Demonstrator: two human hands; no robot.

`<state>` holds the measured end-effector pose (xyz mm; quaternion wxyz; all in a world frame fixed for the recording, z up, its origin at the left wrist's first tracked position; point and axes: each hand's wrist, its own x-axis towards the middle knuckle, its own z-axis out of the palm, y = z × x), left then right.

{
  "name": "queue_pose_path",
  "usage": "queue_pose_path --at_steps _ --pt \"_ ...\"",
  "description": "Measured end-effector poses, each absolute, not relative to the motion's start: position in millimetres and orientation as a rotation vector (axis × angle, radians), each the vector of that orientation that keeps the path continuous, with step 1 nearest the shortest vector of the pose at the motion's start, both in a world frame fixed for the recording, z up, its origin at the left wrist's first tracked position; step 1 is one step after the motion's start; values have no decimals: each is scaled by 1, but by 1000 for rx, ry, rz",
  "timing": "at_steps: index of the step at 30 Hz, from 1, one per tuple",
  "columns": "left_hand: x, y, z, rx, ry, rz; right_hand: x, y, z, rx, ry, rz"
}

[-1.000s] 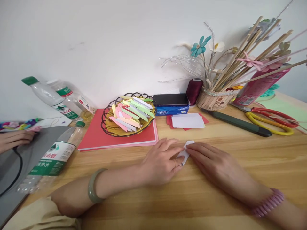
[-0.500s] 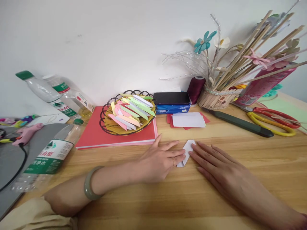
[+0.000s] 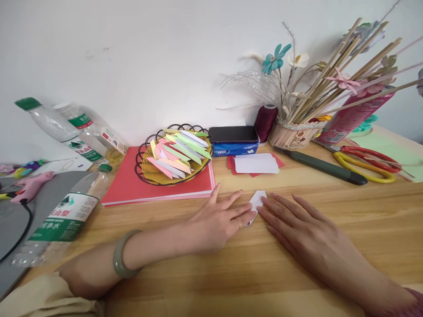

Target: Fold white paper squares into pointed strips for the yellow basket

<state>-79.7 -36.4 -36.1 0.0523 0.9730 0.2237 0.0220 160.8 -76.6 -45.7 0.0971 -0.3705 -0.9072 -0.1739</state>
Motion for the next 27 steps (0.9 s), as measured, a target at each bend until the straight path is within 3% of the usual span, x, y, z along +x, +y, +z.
queue_pose_path --at_steps 14,27 --pt "-83 -30 -30 3004 518 -9 165 -70 -47 -1120 -2724 -372" --pt "-87 -27 -29 3031 457 -61 158 -65 -42 -1016 -2845 83"
